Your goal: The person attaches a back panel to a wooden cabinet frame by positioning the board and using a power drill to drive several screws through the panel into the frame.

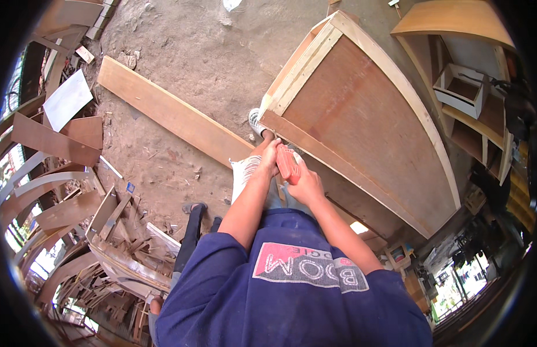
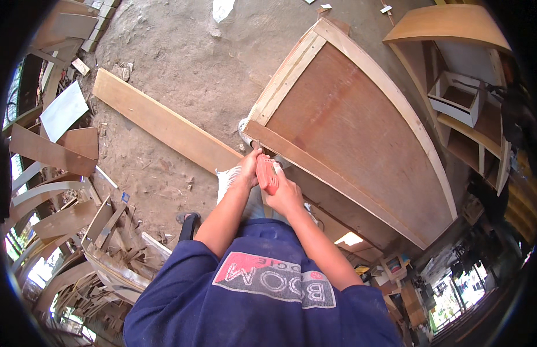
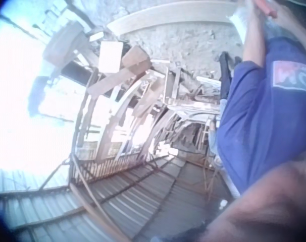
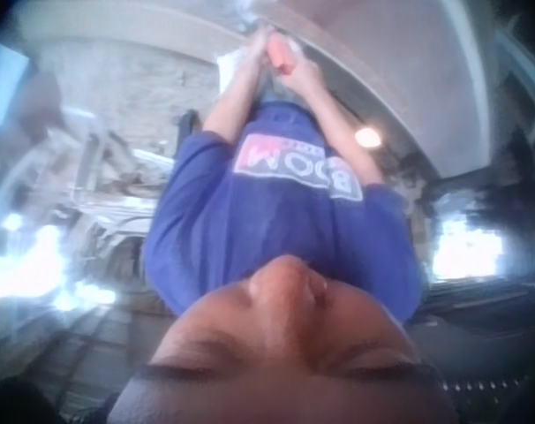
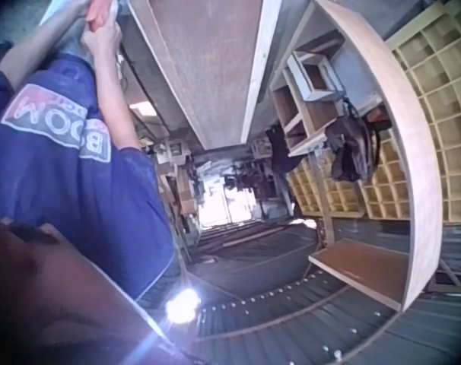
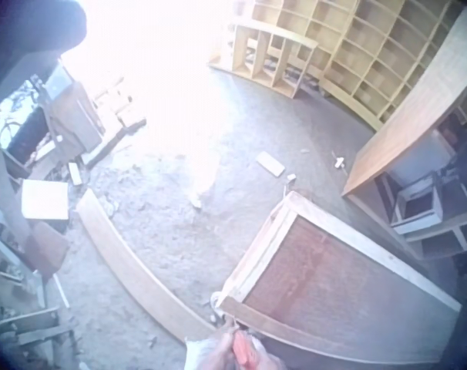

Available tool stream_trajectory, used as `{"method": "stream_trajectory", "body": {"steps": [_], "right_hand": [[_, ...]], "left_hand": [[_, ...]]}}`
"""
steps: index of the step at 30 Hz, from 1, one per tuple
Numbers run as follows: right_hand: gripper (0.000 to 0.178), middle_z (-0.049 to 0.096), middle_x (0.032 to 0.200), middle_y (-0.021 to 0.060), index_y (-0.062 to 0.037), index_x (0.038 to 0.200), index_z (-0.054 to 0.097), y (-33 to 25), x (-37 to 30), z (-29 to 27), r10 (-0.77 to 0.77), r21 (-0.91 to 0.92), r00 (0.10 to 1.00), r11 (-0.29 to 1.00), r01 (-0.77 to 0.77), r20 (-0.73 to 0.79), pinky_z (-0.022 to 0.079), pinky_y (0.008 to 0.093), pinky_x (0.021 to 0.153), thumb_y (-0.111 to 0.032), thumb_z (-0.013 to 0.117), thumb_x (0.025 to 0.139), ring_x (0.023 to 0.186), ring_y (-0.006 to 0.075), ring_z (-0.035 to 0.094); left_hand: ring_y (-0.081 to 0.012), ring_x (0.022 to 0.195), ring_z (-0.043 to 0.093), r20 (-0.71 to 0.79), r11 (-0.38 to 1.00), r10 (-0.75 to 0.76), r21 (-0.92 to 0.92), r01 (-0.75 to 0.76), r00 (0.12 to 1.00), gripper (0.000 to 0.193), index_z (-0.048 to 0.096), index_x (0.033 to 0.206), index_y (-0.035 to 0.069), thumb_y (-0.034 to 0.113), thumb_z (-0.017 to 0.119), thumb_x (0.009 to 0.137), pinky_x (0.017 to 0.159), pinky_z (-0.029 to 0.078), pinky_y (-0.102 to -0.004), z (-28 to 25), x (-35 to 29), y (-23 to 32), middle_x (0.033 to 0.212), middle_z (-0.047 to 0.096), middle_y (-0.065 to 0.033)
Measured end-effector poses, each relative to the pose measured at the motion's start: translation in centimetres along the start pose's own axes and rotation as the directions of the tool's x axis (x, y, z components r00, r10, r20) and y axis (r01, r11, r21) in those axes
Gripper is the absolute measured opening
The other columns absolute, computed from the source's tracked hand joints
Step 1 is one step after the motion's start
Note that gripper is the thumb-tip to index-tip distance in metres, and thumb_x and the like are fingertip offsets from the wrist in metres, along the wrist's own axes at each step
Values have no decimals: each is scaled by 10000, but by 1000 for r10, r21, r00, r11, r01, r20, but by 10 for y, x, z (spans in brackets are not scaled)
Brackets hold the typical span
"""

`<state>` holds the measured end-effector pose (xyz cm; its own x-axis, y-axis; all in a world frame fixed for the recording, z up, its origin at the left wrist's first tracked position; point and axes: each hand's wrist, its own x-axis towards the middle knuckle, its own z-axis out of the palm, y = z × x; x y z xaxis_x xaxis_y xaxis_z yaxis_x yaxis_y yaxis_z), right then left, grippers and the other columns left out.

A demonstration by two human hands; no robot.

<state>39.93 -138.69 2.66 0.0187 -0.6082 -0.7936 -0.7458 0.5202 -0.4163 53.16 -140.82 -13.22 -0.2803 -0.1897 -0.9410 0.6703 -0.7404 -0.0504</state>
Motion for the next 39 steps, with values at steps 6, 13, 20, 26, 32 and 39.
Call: {"method": "stream_trajectory", "body": {"steps": [6, 13, 20, 26, 32, 39], "right_hand": [[896, 754, 1083, 278, -146, 1624, 347, -26, 8, -6, 4, -61, 1000, 998, -4, 1, 569, 563, 938, -300, 736, 831, 1018, 480, 725], [892, 720, 1202, 276, -133, 1600, 403, -5, -11, 9, -12, 19, 999, 1000, 12, -37, 573, 558, 906, -299, 789, 813, 1058, 479, 712], [892, 722, 1210, 254, -127, 1606, 418, -3, -15, 25, -41, 137, 985, 988, 64, -165, 571, 527, 935, -154, 778, 790, 1106, 477, 690], [917, 717, 1230, 257, -116, 1604, 432, -2, -17, 28, -39, 204, 981, 976, 78, -188, 570, 515, 950, -161, 806, 768, 1118, 474, 690], [883, 712, 1194, 255, -87, 1581, 459, 21, -33, 19, -85, 200, 957, 969, 144, -277, 563, 523, 932, -156, 798, 768, 1087, 471, 686], [909, 696, 1279, 271, -70, 1594, 444, 44, -71, 7, -52, 299, 949, 943, 150, -311, 568, 478, 975, -117, 785, 753, 1149, 448, 697]], "left_hand": [[-324, 838, 693, 87, 991, -105, -79, 112, 991, 309, 596, 1004, 8, 308, 544, 1054, 823, 601, -465, -26, 32, 20, 881, 668, -150], [-305, 753, 642, 132, 970, -190, -129, 207, 973, 395, 577, 1041, 12, 388, 470, 1098, 741, 578, -462, -29, 37, 16, 839, 644, -137], [-329, 801, 704, -109, 991, -102, -93, 92, 989, 382, 560, 1136, -89, 265, 422, 1103, 687, 643, -412, -42, 105, 38, 943, 677, -228], [-259, 681, 677, -230, 985, -67, 138, 101, 971, 218, 558, 1057, -31, 152, 441, 1075, 618, 632, -355, -58, 137, 46, 844, 662, -166], [-277, 775, 756, -306, 994, -28, 96, 60, 952, 186, 592, 1076, -65, 113, 560, 1034, 678, 684, -352, -32, 120, 37, 907, 720, -199], [-354, 903, 782, -362, 981, 183, 130, -145, 914, 391, 587, 1259, -142, 167, 661, 1032, 751, 701, -395, -29, 125, 13, 1113, 732, -262]]}}
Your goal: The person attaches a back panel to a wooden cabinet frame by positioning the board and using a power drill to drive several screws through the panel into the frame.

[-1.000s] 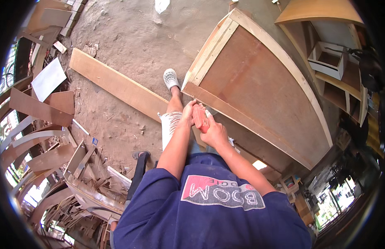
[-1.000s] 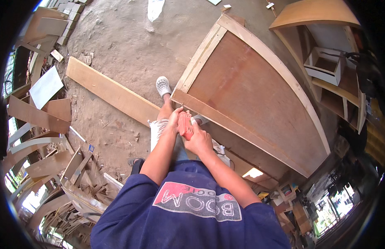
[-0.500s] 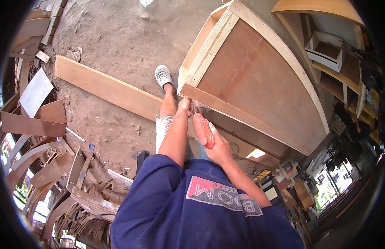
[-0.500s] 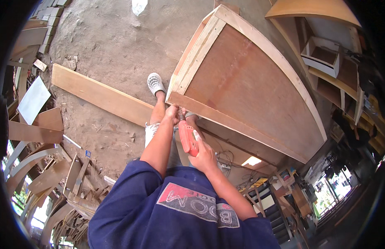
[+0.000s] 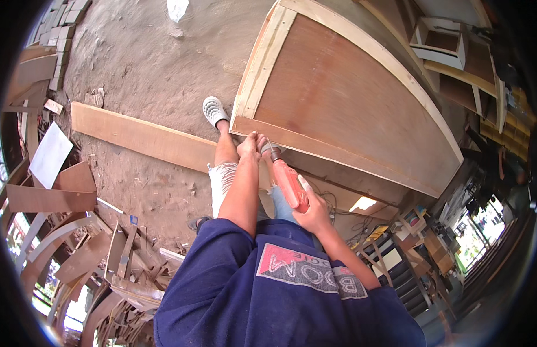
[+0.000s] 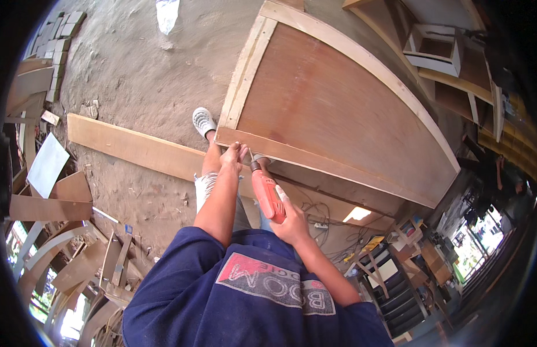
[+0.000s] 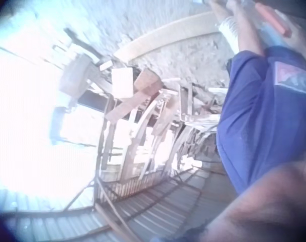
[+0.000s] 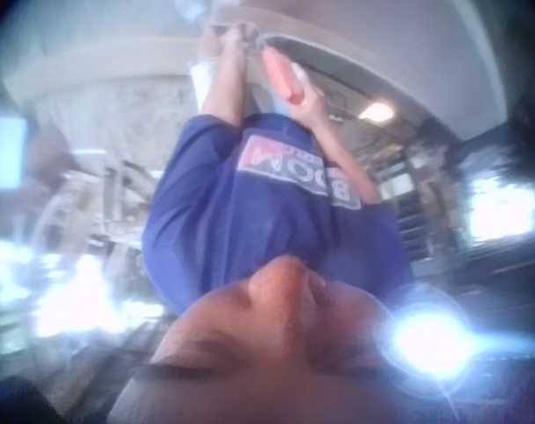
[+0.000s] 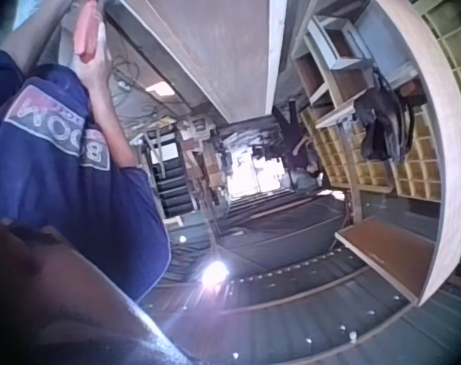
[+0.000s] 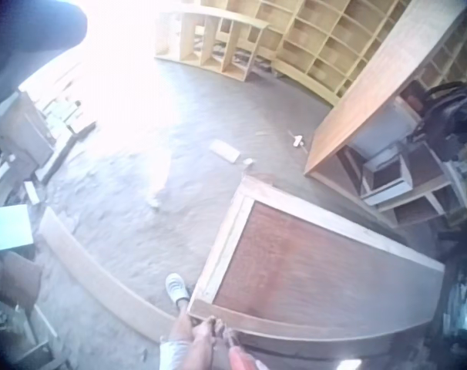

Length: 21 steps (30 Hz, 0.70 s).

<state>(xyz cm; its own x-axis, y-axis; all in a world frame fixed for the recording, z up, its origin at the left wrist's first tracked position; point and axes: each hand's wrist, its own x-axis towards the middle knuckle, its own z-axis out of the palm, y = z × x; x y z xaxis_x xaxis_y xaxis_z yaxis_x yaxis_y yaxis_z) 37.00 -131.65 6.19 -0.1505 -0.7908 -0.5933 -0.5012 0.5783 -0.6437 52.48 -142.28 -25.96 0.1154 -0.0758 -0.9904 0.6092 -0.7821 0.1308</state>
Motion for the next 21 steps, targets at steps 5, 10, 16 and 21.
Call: {"method": "stream_trajectory", "body": {"steps": [5, 10, 16, 21], "right_hand": [[908, 730, 1175, 272, -87, 1600, 438, 28, -16, -15, -10, 13, 994, 1000, 12, -112, 590, 503, 899, -129, 781, 760, 1039, 459, 730], [891, 730, 1195, 275, -76, 1594, 444, 39, -24, -24, -7, 71, 984, 997, 20, -178, 597, 494, 903, -125, 772, 766, 1073, 461, 726], [873, 729, 1175, 289, -40, 1578, 454, 64, -47, -27, 5, 118, 970, 993, 25, -244, 599, 503, 894, -124, 771, 769, 1051, 471, 728], [870, 727, 1156, 300, -43, 1576, 456, 73, -52, -24, 39, 103, 982, 994, -20, -187, 600, 506, 886, -130, 774, 771, 1038, 474, 728]], "left_hand": [[-355, 1128, 727, 158, 982, -163, 121, 144, 974, 577, 450, 1456, -134, 262, 616, 1070, 923, 669, -426, 28, -32, -19, 1310, 654, -268], [-367, 1075, 739, 119, 966, -27, 258, -5, 993, 450, 566, 1273, -112, 236, 702, 1023, 871, 657, -437, 4, -25, -31, 1241, 687, -252], [-361, 978, 675, 481, -106, 704, 798, -593, 522, 190, 624, 1061, 9, 140, 717, 959, 852, 541, -460, 8, -89, -8, 1068, 675, -199], [-406, 969, 648, 685, -297, 600, 671, -680, 414, 140, 661, 1010, 30, 146, 717, 954, 879, 535, -479, 5, -54, 15, 1038, 667, -197]]}}
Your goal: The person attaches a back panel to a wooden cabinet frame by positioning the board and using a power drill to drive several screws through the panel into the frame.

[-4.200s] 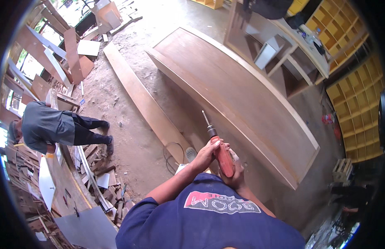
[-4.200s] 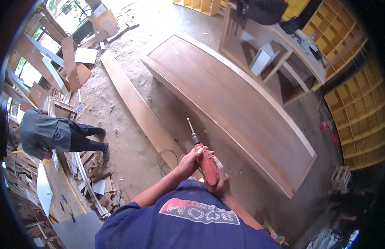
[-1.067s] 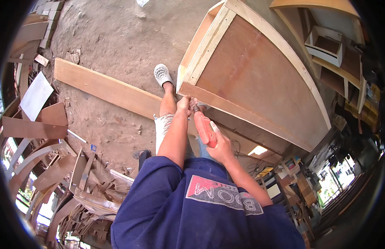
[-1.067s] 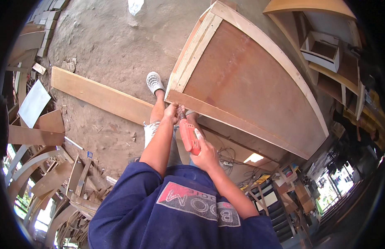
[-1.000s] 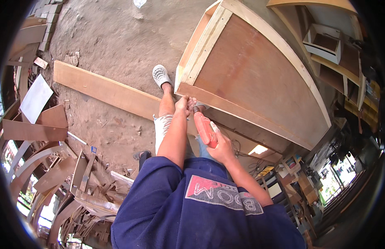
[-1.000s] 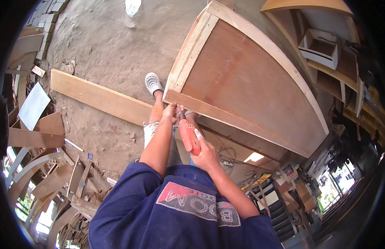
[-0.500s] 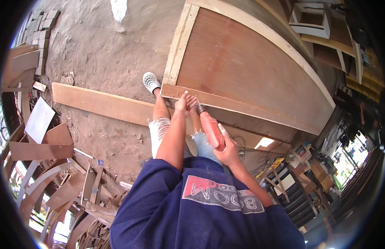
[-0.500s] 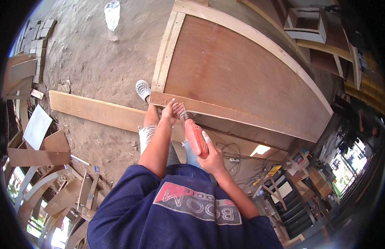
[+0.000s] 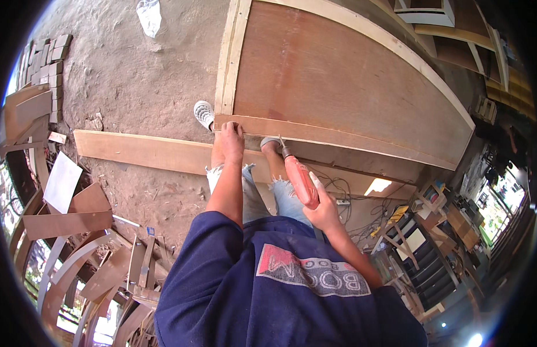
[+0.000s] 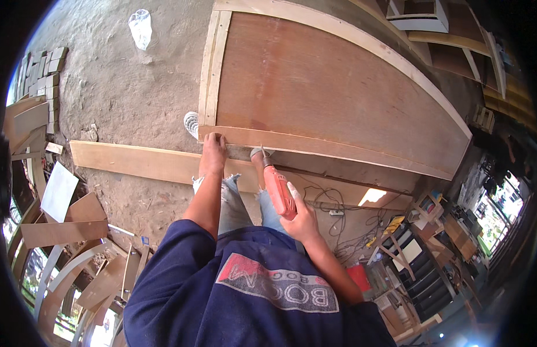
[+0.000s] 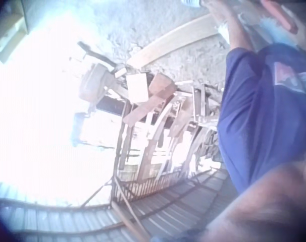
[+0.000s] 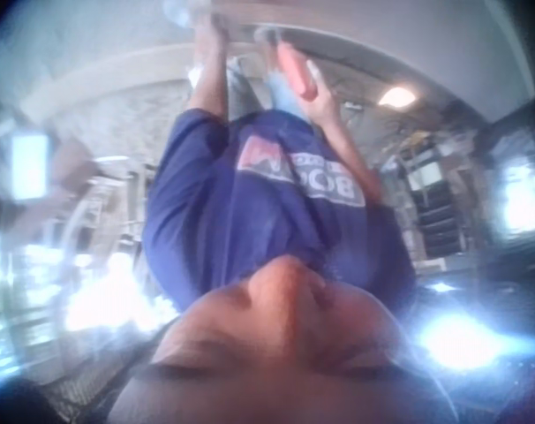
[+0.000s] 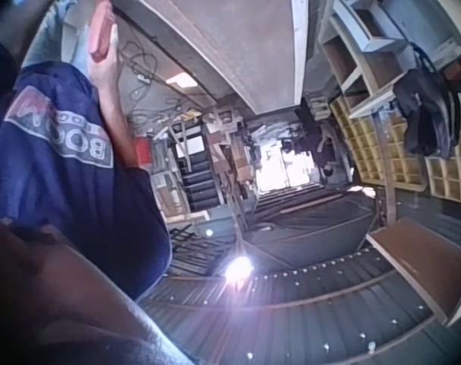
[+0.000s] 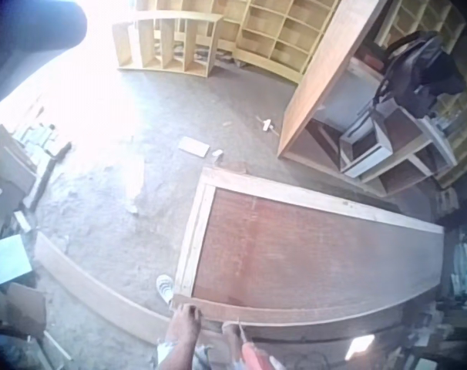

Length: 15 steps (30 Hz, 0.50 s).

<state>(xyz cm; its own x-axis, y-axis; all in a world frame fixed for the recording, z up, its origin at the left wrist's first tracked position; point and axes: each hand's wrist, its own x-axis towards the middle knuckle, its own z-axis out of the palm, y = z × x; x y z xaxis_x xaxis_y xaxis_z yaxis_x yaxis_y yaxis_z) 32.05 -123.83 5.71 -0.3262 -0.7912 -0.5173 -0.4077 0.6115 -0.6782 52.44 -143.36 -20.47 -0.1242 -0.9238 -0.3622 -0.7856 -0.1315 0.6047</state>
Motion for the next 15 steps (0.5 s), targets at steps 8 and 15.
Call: {"method": "stream_trajectory", "body": {"steps": [8, 15], "right_hand": [[871, 721, 1171, 306, -80, 1594, 442, 8, 4, 15, 67, -44, 998, 997, -67, -2, 592, 520, 882, -149, 762, 787, 1048, 480, 719], [842, 664, 1369, 280, -54, 1585, 453, 24, -1, 14, 246, 27, 964, 969, -244, -99, 543, 459, 1037, -40, 704, 781, 1273, 425, 658]], "left_hand": [[-400, 1054, 683, -9, 938, 200, -288, -194, 980, 197, 682, 1083, -5, 152, 710, 967, 909, 553, -471, 30, 31, 75, 1096, 706, -221], [-398, 1029, 756, 500, 960, 43, -261, 104, 865, 390, 706, 1133, -28, 305, 764, 938, 907, 591, -459, 48, -31, 71, 1062, 769, -256]]}}
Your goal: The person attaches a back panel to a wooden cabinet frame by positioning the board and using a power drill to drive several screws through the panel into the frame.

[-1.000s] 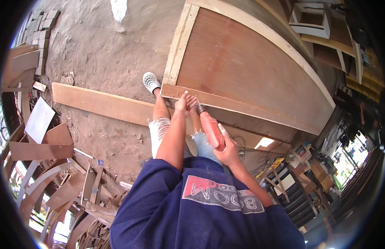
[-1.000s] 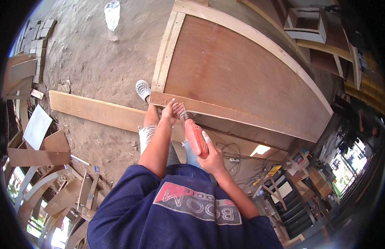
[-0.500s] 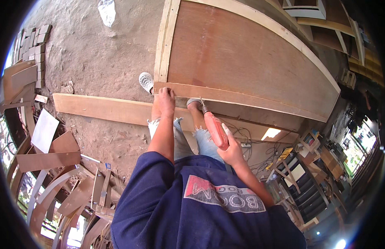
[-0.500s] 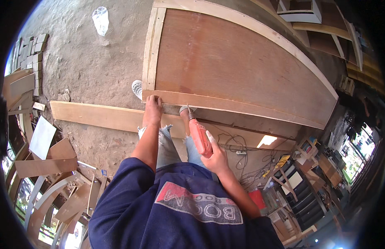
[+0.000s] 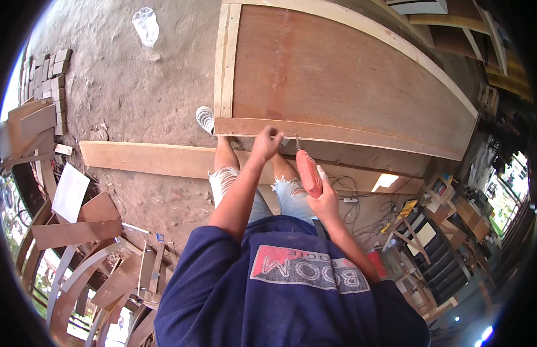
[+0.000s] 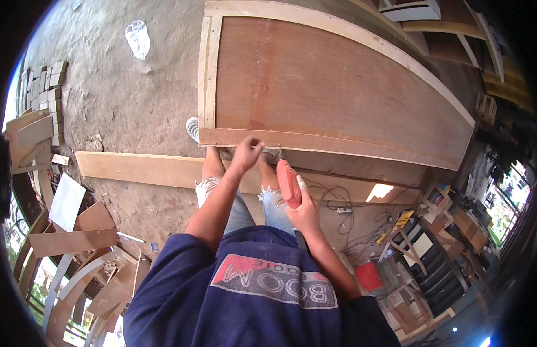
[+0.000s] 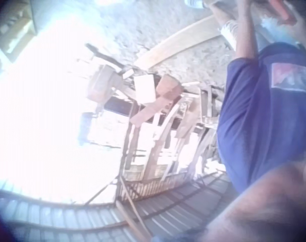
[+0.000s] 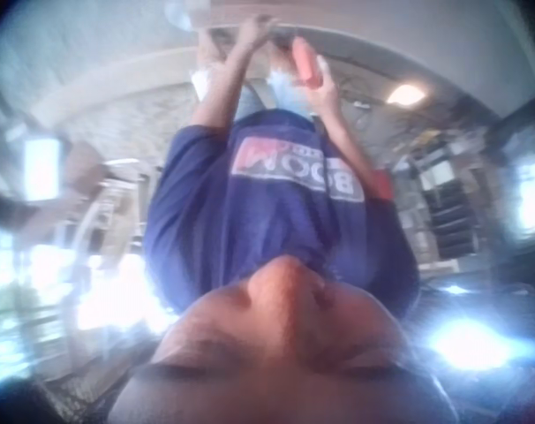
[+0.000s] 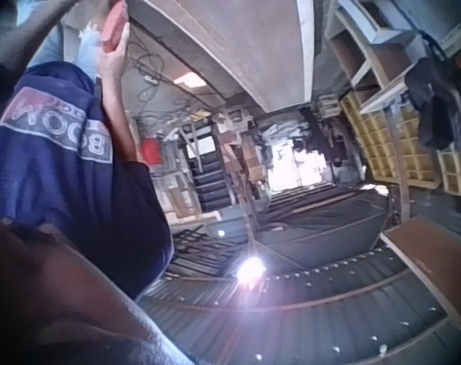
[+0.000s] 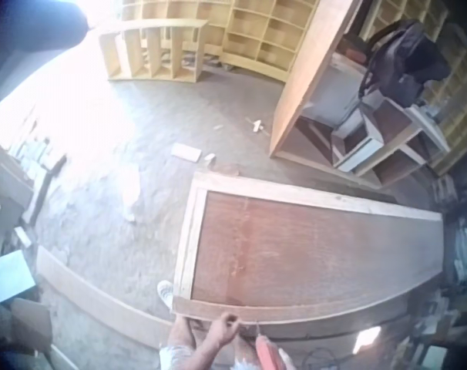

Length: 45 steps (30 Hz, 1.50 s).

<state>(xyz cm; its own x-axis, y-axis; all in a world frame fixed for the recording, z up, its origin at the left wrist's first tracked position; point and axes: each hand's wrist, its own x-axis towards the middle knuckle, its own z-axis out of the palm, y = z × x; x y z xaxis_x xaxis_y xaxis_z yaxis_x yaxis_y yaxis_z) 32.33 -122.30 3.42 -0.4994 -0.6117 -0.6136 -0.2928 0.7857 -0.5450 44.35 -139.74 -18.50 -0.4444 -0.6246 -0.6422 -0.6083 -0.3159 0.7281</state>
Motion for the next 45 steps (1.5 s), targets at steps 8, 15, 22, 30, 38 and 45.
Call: {"method": "stream_trajectory", "body": {"steps": [8, 15, 22, 30, 38, 45], "right_hand": [[889, 659, 1388, 256, -100, 1595, 442, 61, -8, -23, -14, 16, 992, 1000, 16, -122, 547, 479, 1031, -88, 732, 754, 1261, 437, 654], [895, 683, 1328, 267, -149, 1598, 447, 73, -7, -36, 6, 23, 995, 1000, -4, -104, 559, 506, 999, -126, 743, 754, 1210, 467, 666], [881, 679, 1336, 267, -138, 1597, 444, 81, -4, -41, -3, 82, 996, 997, 10, -84, 560, 513, 996, -134, 734, 765, 1212, 466, 661], [805, 694, 1324, 266, -64, 1548, 505, 75, 2, -57, 44, 229, 991, 973, -13, -127, 559, 448, 1021, -87, 721, 773, 1244, 407, 682], [828, 700, 1307, 266, -72, 1556, 494, 72, 4, -60, 44, 152, 994, 988, -27, -104, 565, 468, 1017, -94, 729, 763, 1230, 427, 679], [836, 695, 1311, 267, -91, 1570, 474, 68, 7, -61, 2, 160, 992, 987, 18, -125, 562, 480, 1016, -91, 719, 771, 1239, 448, 658]], "left_hand": [[-436, 1059, 726, 252, 975, -113, 214, 58, 961, 434, 702, 1146, 13, 380, 752, 920, 934, 574, -486, 45, -66, -32, 1092, 754, -259], [-414, 1053, 734, 270, 969, -114, 243, 47, 956, 408, 707, 1158, 27, 362, 735, 926, 935, 573, -476, 46, -50, -21, 1062, 762, -249], [-374, 1050, 751, 249, 966, -91, 258, 25, 964, 425, 711, 1172, -4, 353, 736, 943, 936, 582, -443, 49, -36, 0, 1095, 769, -232], [-404, 1038, 742, 255, 949, -92, 315, 7, 962, 448, 711, 1166, -15, 374, 719, 944, 925, 582, -466, 52, -29, 4, 1061, 768, -247], [-394, 1082, 738, 266, 951, -107, 307, 21, 958, 448, 723, 1131, -31, 380, 732, 952, 949, 577, -445, 52, -32, -3, 1113, 756, -259], [-404, 1090, 733, 301, 943, -91, 332, -14, 949, 463, 719, 1139, -36, 391, 720, 960, 955, 574, -454, 45, -27, 1, 1124, 754, -261]]}}
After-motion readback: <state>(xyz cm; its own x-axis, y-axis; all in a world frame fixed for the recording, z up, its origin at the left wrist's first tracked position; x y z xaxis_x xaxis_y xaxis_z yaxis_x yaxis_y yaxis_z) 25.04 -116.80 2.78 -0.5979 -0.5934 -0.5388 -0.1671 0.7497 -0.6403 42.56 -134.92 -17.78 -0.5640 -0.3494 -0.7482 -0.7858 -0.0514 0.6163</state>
